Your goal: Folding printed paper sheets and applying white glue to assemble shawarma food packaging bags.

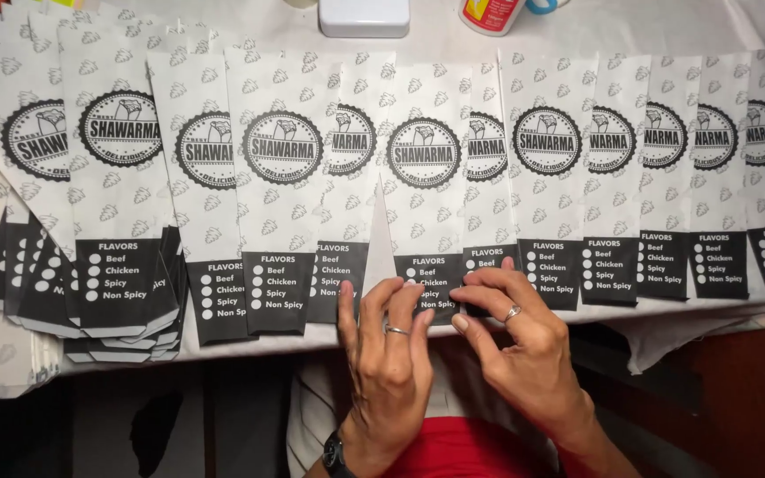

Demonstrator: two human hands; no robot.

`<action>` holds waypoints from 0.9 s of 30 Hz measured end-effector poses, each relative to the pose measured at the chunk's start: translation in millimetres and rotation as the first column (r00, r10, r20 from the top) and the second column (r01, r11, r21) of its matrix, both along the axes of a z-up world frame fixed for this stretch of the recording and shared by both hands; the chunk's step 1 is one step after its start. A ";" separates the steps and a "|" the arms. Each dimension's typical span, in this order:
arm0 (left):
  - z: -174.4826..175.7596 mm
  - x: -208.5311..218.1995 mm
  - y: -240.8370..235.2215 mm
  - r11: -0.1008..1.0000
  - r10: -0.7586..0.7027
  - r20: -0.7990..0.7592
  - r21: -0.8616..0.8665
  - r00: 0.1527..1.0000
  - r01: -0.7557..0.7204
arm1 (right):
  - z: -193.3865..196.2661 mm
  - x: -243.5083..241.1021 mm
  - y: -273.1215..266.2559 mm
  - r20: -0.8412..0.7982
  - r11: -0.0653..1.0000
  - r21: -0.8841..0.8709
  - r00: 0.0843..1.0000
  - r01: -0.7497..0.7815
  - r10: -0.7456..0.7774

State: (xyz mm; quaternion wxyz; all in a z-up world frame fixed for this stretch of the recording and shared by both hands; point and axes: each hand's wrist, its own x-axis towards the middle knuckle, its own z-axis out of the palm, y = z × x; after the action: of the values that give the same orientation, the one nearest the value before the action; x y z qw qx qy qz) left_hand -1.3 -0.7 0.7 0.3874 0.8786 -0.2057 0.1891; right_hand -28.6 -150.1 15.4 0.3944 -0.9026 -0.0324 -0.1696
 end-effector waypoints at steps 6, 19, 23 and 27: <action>-11.2 -2.0 -1.3 0.999 0.032 0.073 -0.038 0.997 -0.029 | 1.7 0.1 5.6 0.037 0.999 -0.045 0.999 0.030 -0.028; -12.0 -5.4 6.7 0.998 -0.061 0.136 0.044 0.989 0.055 | 11.5 -6.4 -3.5 0.029 0.999 0.035 1.000 -0.007 0.006; -10.5 -2.4 7.2 0.996 -0.082 0.155 0.042 0.985 0.076 | 28.7 -17.4 -22.3 0.047 0.999 0.043 0.998 0.031 -0.033; -4.9 -3.8 -1.4 0.997 -0.035 0.203 -0.067 0.978 0.049 | 16.9 -20.1 -31.8 0.141 0.997 -0.044 0.989 0.057 -0.050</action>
State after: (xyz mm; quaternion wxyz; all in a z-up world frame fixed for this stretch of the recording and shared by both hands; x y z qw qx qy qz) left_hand -5.2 -2.1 -4.2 0.3994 0.8359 -0.2557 0.2763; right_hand -48.7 -181.8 32.3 0.3649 -0.8982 -0.0397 -0.2420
